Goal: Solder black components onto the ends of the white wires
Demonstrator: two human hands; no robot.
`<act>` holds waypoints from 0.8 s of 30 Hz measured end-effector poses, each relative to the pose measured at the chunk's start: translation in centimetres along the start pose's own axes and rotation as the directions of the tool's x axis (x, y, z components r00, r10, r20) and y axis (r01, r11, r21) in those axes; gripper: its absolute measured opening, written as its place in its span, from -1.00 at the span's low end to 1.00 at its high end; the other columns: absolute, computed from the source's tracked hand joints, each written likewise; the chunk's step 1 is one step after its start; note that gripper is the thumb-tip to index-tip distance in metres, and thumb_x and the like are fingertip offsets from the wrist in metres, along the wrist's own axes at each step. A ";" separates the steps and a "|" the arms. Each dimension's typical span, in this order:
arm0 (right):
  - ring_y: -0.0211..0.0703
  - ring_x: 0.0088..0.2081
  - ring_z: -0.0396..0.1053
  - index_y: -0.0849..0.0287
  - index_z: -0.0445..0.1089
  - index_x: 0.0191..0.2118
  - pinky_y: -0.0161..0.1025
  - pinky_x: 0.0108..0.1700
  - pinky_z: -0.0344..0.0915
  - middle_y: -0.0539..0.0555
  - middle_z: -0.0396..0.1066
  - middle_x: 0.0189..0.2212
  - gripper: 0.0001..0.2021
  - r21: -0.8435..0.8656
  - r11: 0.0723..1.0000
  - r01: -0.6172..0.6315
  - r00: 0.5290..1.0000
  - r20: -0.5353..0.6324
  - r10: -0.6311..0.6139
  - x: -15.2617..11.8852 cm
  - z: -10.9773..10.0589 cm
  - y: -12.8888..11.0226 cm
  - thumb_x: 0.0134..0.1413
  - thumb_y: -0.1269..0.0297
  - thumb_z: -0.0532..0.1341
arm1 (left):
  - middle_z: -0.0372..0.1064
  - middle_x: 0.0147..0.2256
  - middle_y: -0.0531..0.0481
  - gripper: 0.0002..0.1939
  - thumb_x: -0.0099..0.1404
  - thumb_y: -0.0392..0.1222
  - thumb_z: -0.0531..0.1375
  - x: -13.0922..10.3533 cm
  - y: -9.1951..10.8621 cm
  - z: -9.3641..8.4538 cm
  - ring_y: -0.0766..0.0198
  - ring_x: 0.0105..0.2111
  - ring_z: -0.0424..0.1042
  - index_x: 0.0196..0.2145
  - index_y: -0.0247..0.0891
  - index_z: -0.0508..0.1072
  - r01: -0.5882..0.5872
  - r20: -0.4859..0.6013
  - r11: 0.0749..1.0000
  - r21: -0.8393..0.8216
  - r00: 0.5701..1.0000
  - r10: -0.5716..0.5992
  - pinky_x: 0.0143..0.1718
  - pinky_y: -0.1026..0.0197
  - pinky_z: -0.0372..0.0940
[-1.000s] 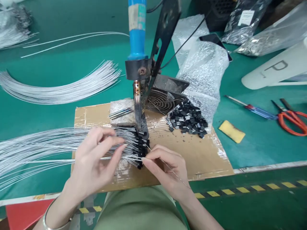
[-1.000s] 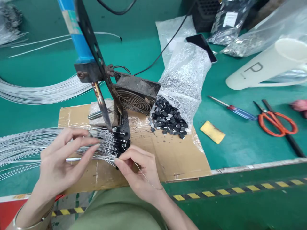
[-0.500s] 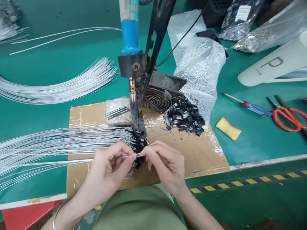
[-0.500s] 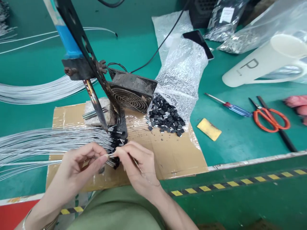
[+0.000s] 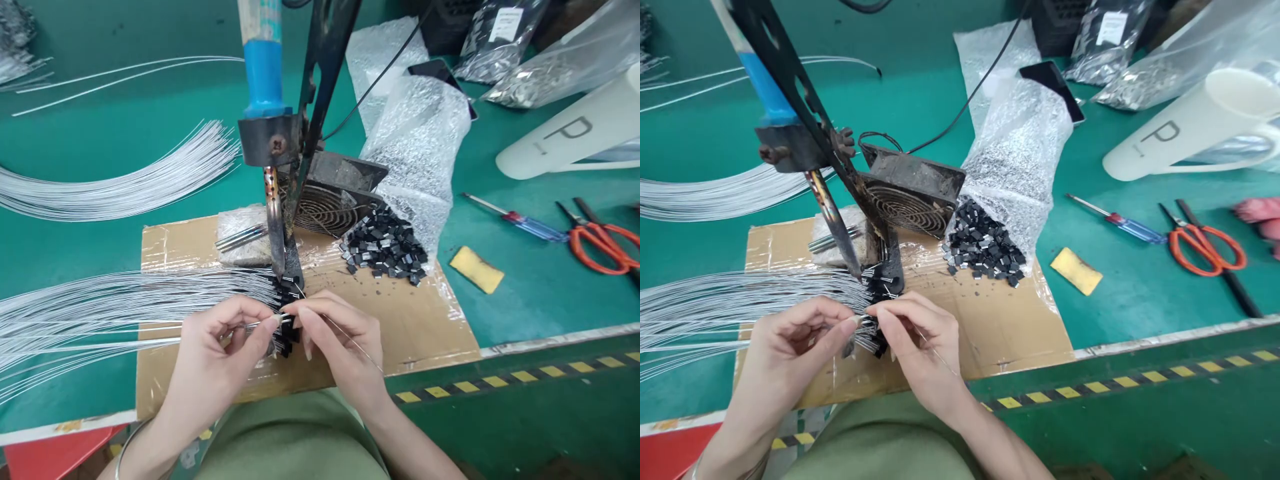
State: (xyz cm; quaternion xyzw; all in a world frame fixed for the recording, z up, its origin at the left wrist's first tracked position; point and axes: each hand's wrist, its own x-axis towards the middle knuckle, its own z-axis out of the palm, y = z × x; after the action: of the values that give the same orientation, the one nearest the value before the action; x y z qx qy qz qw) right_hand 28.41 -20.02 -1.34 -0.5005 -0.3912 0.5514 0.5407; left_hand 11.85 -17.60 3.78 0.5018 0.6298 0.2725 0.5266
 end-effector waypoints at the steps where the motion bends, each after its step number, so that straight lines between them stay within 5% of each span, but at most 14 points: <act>1: -0.35 -0.57 0.30 0.02 0.72 -0.19 -0.35 -0.56 0.28 0.03 0.51 -0.37 -0.85 0.029 0.999 -0.017 1.000 0.007 0.017 0.0 0.2 0.0 0.33 0.21 0.34 | 0.49 -0.48 0.01 -0.81 0.33 -0.09 0.35 0.0 -0.1 0.0 0.34 -0.52 0.33 -0.38 -0.23 0.60 0.000 0.005 1.000 0.000 1.000 0.000 -0.52 0.27 0.10; 10: -0.39 -0.63 0.26 0.04 0.73 -0.23 -0.38 -0.65 0.24 0.03 0.50 -0.41 -0.88 0.257 0.957 -0.138 0.990 0.038 0.132 0.0 0.8 0.3 0.19 0.16 0.44 | 0.46 -0.49 0.03 -0.76 0.43 -0.06 0.28 0.5 -0.8 -0.1 0.34 -0.51 0.31 -0.35 -0.23 0.55 -0.081 0.100 0.996 -0.023 0.992 0.083 -0.52 0.27 0.08; 24: -0.46 -0.64 0.24 -0.02 0.73 -0.26 -0.45 -0.66 0.15 -0.03 0.47 -0.44 -0.93 0.346 0.921 -0.176 0.984 0.070 0.162 0.1 0.7 0.7 0.20 0.27 0.44 | 0.39 -0.51 0.08 -0.77 0.46 -0.07 0.25 0.2 -0.9 0.0 0.37 -0.54 0.13 -0.34 -0.22 0.52 -0.077 0.119 0.996 -0.044 0.990 0.081 -0.54 0.27 0.01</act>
State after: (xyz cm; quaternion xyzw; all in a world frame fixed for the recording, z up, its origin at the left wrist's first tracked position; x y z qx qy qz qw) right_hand 27.60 -19.94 -1.85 -0.4164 -0.2528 0.6669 0.5638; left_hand 11.59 -17.77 2.94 0.5313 0.5710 0.2749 0.5622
